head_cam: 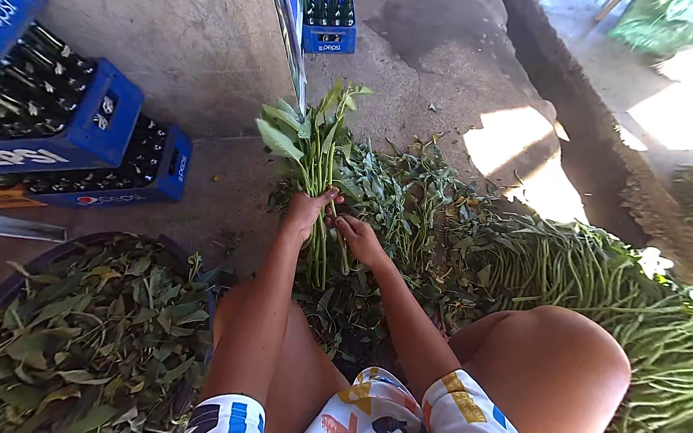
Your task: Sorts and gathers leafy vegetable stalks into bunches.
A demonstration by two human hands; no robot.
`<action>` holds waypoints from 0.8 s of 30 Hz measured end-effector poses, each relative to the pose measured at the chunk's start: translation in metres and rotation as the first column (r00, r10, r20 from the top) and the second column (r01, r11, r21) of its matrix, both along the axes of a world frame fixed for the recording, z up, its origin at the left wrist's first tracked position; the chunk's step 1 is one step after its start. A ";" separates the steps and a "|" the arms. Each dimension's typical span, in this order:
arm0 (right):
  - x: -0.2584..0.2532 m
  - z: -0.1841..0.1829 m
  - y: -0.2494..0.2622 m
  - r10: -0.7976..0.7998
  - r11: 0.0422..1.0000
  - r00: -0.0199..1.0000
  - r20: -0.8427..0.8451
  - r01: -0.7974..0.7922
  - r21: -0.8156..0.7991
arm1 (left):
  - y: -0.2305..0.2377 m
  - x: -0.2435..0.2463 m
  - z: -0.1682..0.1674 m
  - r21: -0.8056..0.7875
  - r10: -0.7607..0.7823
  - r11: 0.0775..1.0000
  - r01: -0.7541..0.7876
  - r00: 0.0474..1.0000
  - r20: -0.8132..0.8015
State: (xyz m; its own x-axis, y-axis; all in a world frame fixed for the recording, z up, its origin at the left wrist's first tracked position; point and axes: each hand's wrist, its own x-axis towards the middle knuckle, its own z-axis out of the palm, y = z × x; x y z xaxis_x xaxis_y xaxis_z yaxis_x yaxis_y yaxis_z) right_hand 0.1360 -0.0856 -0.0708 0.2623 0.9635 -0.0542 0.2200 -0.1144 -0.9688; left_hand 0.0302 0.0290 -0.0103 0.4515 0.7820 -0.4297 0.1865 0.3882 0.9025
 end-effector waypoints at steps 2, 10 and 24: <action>-0.003 -0.007 -0.002 -0.035 0.997 0.999 -0.037 0.037 0.062 | -0.001 -0.001 0.001 -0.017 0.012 1.000 -0.011 1.000 0.018; -0.027 -0.013 -0.016 -0.382 0.868 0.910 -0.164 0.414 0.275 | 0.000 -0.005 0.004 -0.037 0.197 0.980 -0.194 0.973 0.124; -0.039 0.006 0.001 -0.434 0.859 0.596 -0.675 0.501 -0.110 | 0.007 -0.014 0.008 -0.002 0.320 0.944 -0.329 0.916 0.242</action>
State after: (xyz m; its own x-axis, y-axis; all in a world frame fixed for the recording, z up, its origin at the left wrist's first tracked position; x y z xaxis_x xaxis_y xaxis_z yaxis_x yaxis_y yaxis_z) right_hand 0.0965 -0.0850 -0.0651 0.6048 0.7281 -0.3225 -0.5342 0.0706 -0.8424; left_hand 0.0160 0.0360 -0.0022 0.2547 0.9162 -0.3094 -0.1640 0.3562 0.9199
